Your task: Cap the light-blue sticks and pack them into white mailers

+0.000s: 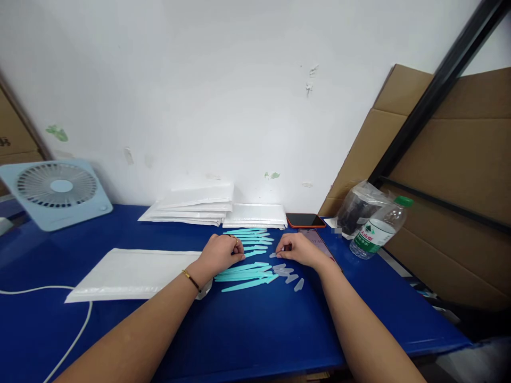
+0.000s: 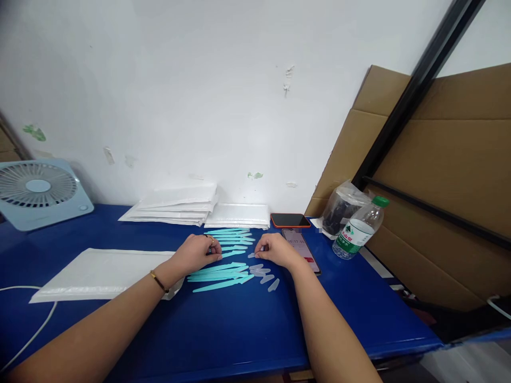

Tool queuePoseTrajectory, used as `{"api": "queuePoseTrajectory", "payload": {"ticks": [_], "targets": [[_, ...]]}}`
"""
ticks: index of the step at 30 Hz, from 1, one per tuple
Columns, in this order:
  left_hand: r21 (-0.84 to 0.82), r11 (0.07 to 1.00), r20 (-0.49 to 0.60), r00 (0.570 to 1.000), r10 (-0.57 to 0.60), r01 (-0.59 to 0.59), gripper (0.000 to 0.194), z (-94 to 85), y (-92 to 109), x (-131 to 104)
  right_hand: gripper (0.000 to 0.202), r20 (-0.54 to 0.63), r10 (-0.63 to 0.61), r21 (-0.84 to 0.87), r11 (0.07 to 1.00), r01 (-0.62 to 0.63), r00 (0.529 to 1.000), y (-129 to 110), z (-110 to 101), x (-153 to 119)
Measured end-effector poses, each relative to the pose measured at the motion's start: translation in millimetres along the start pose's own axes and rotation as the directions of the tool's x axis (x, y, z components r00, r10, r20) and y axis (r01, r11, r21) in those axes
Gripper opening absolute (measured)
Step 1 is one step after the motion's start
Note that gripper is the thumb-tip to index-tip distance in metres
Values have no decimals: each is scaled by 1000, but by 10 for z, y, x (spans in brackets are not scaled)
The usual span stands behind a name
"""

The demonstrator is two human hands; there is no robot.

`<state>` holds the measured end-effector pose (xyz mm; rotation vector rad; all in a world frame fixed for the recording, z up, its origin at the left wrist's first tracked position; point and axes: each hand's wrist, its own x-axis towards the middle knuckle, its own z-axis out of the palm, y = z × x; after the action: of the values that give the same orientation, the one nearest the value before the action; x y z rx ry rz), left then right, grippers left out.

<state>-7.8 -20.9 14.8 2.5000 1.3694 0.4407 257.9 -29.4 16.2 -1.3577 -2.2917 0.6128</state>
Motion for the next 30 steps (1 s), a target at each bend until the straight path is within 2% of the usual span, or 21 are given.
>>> {"api": "queuePoseTrajectory", "payload": {"ticks": [7, 11, 17, 20, 24, 27, 28, 30], "targets": [[-35, 999, 41, 999, -10, 11, 14, 20, 9, 6, 21, 27, 53, 36, 998, -54, 998, 43, 25, 40], [-24, 1000, 38, 999, -14, 15, 14, 7, 16, 7, 21, -7, 22, 49, 999, -21, 1000, 32, 37, 47], [-13, 1000, 27, 999, -19, 19, 14, 18, -8, 9, 18, 19, 30, 58, 998, -31, 999, -31, 79, 42], [2, 1000, 12, 1000, 2, -2, 14, 63, -2, 35, 17, -24, 19, 46, 999, -18, 1000, -60, 180, 106], [76, 997, -70, 998, -3, 8, 15, 123, 49, 78, 14, -146, -23, -2, 1000, 23, 989, -64, 283, 211], [87, 996, -126, 992, -7, 18, 18, 90, 75, 66, 15, -193, -25, -28, 999, 20, 981, -48, 199, 196], [67, 998, -124, 992, -6, 14, 21, 61, 74, 49, 16, -178, -27, -16, 1000, 25, 984, -41, 137, 165], [0, 1000, -61, 998, 5, -5, 24, -8, 57, 8, 18, -69, -42, 27, 999, 44, 997, -25, -5, 80]]}}
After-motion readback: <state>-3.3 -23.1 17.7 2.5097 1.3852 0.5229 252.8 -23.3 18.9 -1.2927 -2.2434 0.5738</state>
